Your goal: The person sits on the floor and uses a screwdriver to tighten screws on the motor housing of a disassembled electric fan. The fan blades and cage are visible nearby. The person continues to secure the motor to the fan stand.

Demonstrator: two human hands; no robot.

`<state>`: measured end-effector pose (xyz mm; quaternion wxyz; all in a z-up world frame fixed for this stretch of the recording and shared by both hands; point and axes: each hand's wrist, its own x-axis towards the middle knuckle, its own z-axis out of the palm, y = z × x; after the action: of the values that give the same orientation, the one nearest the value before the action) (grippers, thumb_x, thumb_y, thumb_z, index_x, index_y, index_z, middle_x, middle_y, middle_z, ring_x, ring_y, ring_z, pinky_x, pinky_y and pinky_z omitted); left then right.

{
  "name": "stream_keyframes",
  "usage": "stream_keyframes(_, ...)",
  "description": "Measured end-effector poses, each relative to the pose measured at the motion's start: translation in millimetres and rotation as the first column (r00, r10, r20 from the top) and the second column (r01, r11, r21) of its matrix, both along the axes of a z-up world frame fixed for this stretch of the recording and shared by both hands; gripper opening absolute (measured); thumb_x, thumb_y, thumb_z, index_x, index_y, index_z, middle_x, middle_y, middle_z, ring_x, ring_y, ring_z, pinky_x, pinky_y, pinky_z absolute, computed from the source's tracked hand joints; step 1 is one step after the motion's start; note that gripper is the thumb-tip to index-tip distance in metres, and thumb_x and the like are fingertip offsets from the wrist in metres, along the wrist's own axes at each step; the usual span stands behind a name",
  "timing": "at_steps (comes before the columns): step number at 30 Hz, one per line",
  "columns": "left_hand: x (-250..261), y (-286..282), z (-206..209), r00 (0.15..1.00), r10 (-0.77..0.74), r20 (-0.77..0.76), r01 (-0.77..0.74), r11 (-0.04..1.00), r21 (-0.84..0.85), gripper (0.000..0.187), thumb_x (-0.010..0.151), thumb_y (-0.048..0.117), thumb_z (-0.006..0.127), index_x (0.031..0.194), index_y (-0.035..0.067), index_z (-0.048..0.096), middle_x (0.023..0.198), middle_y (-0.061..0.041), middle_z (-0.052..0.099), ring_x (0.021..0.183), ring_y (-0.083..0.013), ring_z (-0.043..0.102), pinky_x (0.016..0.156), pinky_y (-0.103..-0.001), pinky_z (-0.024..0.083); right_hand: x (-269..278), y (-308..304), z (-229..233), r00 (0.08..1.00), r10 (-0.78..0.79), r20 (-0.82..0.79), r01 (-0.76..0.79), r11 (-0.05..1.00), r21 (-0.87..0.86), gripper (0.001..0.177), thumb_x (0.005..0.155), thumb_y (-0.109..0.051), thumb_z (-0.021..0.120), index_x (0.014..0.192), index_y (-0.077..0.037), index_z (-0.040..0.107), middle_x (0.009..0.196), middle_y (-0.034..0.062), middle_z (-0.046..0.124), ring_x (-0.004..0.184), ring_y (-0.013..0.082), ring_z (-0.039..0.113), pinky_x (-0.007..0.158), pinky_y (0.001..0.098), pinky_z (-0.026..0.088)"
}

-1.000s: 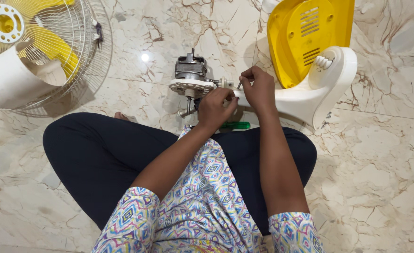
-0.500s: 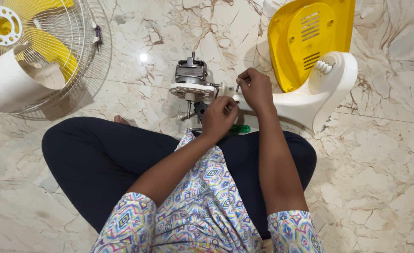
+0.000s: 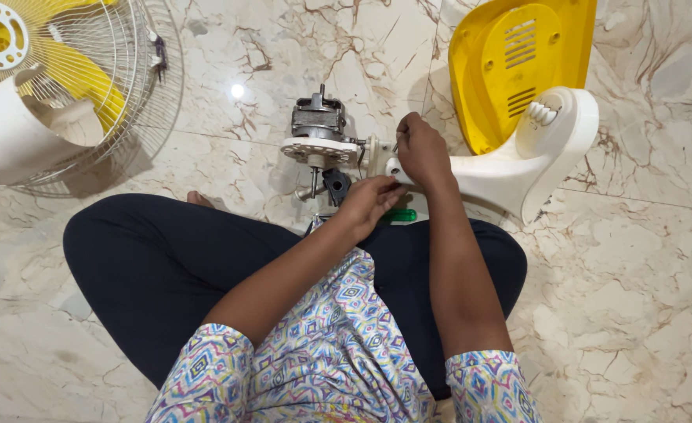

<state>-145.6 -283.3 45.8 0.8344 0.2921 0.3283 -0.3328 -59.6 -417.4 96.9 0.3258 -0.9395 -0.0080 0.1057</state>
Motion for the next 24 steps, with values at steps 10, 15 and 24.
stream_keyframes(10, -10, -13, -10, 0.994, 0.081, 0.071, -0.082, 0.997, 0.009, 0.020, 0.099, 0.015, 0.063, 0.107, -0.002, 0.060, 0.104, -0.013, 0.067, 0.100, -0.0215, 0.068, 0.092, -0.032, 0.057, 5, -2, -7, 0.982, -0.076, 0.173, 0.038, 0.976, 0.214, 0.011, 0.097, 0.000, 0.055, 0.105, -0.003, 0.062, 0.097, 0.0161, 0.063, 0.078, 0.0310, 0.069, 0.073, 0.0417, 0.054)
stream_keyframes(15, -14, -24, -12, 0.987, 0.029, 0.156, -0.064, 0.973, 0.223, 0.029, 0.098, 0.021, 0.069, 0.107, -0.004, 0.058, 0.097, -0.017, 0.070, 0.083, -0.0215, 0.067, 0.076, -0.033, 0.056, 9, -9, -3, 0.980, -0.186, -0.067, 0.198, 0.918, 0.344, 0.009, 0.102, -0.006, 0.056, 0.107, -0.001, 0.060, 0.087, 0.0122, 0.070, 0.075, 0.0192, 0.073, 0.069, 0.0333, 0.055)
stream_keyframes(24, -8, -19, -3, 0.964, 0.084, 0.253, -0.111, 0.989, 0.094, 0.025, 0.097, 0.024, 0.071, 0.110, 0.003, 0.065, 0.098, -0.004, 0.070, 0.086, -0.0150, 0.069, 0.073, -0.029, 0.052, 11, -17, 8, 0.960, -0.277, -0.026, 0.271, 0.908, 0.318, 0.013, 0.098, -0.012, 0.066, 0.104, 0.000, 0.063, 0.089, 0.0118, 0.073, 0.077, 0.0185, 0.072, 0.071, 0.0318, 0.056)
